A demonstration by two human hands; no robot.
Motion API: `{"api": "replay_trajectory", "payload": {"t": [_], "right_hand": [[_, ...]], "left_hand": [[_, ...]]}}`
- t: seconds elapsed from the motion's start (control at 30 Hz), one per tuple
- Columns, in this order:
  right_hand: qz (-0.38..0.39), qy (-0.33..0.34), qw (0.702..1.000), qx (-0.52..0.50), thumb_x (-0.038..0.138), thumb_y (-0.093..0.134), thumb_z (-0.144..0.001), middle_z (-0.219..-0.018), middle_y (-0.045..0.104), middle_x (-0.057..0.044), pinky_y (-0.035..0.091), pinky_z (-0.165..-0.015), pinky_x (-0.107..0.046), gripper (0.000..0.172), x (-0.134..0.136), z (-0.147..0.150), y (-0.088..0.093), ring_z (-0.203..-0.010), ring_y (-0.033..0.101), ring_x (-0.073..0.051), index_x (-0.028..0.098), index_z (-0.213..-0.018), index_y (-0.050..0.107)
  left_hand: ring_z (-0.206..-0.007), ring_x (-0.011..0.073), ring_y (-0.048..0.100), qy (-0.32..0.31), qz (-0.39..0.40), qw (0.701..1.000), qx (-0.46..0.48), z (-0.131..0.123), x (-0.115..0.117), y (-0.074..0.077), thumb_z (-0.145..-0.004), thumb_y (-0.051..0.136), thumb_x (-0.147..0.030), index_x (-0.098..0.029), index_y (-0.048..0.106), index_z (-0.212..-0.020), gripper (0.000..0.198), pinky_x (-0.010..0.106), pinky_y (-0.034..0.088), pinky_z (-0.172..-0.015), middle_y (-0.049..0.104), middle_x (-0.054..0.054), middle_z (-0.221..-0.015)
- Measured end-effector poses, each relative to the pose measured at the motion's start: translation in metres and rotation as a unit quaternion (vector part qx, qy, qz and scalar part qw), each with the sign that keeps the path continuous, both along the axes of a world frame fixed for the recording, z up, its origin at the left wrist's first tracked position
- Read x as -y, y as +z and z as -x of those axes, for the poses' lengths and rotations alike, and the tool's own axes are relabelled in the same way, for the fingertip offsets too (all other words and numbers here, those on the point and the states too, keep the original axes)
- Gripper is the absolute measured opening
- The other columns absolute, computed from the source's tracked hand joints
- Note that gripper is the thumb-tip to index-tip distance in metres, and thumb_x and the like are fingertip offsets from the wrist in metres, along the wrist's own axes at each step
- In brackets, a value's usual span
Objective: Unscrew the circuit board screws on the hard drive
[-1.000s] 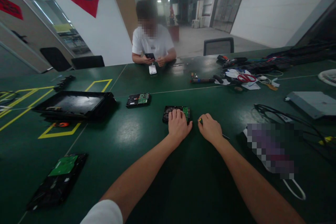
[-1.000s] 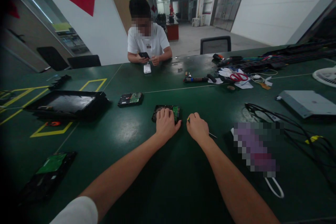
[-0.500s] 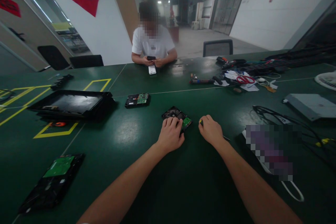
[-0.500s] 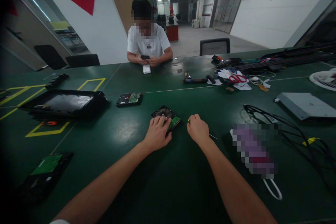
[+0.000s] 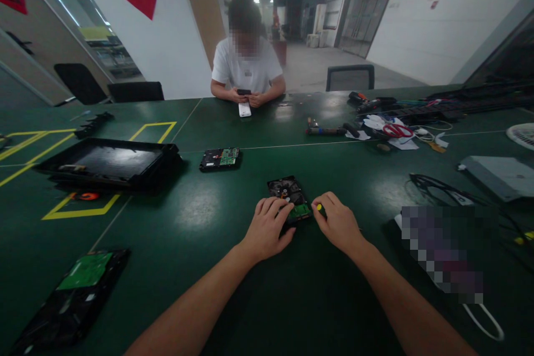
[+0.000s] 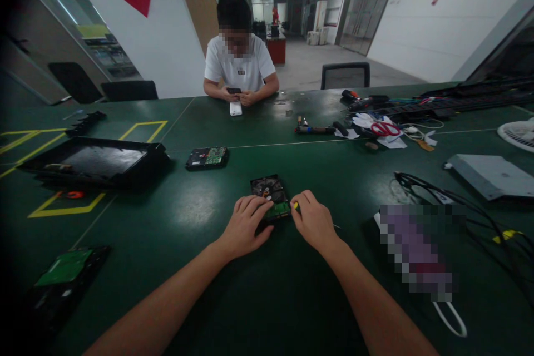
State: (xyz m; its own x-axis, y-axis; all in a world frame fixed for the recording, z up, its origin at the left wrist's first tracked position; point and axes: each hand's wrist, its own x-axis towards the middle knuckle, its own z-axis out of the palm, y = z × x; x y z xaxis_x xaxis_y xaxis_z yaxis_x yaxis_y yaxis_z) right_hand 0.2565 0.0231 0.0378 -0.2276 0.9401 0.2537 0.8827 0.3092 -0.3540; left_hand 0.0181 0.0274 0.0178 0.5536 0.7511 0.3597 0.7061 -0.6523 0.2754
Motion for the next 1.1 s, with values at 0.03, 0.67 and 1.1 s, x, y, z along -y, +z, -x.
{"api": "replay_trajectory", "payload": {"t": [0.03, 0.67, 1.1], "right_hand": [[0.01, 0.009, 1.0, 0.002, 0.024, 0.045, -0.1, -0.111, 0.062, -0.008, 0.051, -0.075, -0.032, 0.015, 0.0, 0.003, -0.001, -0.092, 0.064, -0.021, 0.022, -0.105, 0.059], [0.004, 0.051, 0.999, -0.019, 0.022, 0.052, -0.097, -0.108, 0.066, -0.007, 0.052, -0.082, -0.032, 0.016, -0.003, 0.005, -0.011, -0.092, 0.065, -0.02, 0.023, -0.104, 0.067], [0.01, 0.047, 0.998, -0.048, 0.022, 0.05, -0.099, -0.106, 0.068, -0.006, 0.052, -0.082, -0.035, 0.02, 0.0, 0.001, -0.007, -0.091, 0.066, -0.021, 0.024, -0.109, 0.067]], "left_hand": [[-0.13, 0.03, 0.046, 0.002, -0.003, 1.0, 0.006, 0.0, 0.0, 0.0, -0.092, 0.057, -0.039, -0.022, 0.054, -0.141, 0.053, 0.048, 0.034, -0.112, 0.059, 0.011, -0.137], [-0.115, 0.0291, 0.055, -0.008, -0.032, 0.998, 0.054, -0.001, -0.009, -0.008, -0.091, 0.062, -0.035, -0.021, 0.066, -0.123, 0.035, 0.049, 0.042, -0.1, 0.066, 0.01, -0.118], [-0.117, 0.0298, 0.055, -0.018, -0.031, 0.996, 0.082, -0.001, -0.008, -0.009, -0.088, 0.065, -0.03, -0.023, 0.064, -0.126, 0.039, 0.05, 0.043, -0.102, 0.065, 0.01, -0.12]]}}
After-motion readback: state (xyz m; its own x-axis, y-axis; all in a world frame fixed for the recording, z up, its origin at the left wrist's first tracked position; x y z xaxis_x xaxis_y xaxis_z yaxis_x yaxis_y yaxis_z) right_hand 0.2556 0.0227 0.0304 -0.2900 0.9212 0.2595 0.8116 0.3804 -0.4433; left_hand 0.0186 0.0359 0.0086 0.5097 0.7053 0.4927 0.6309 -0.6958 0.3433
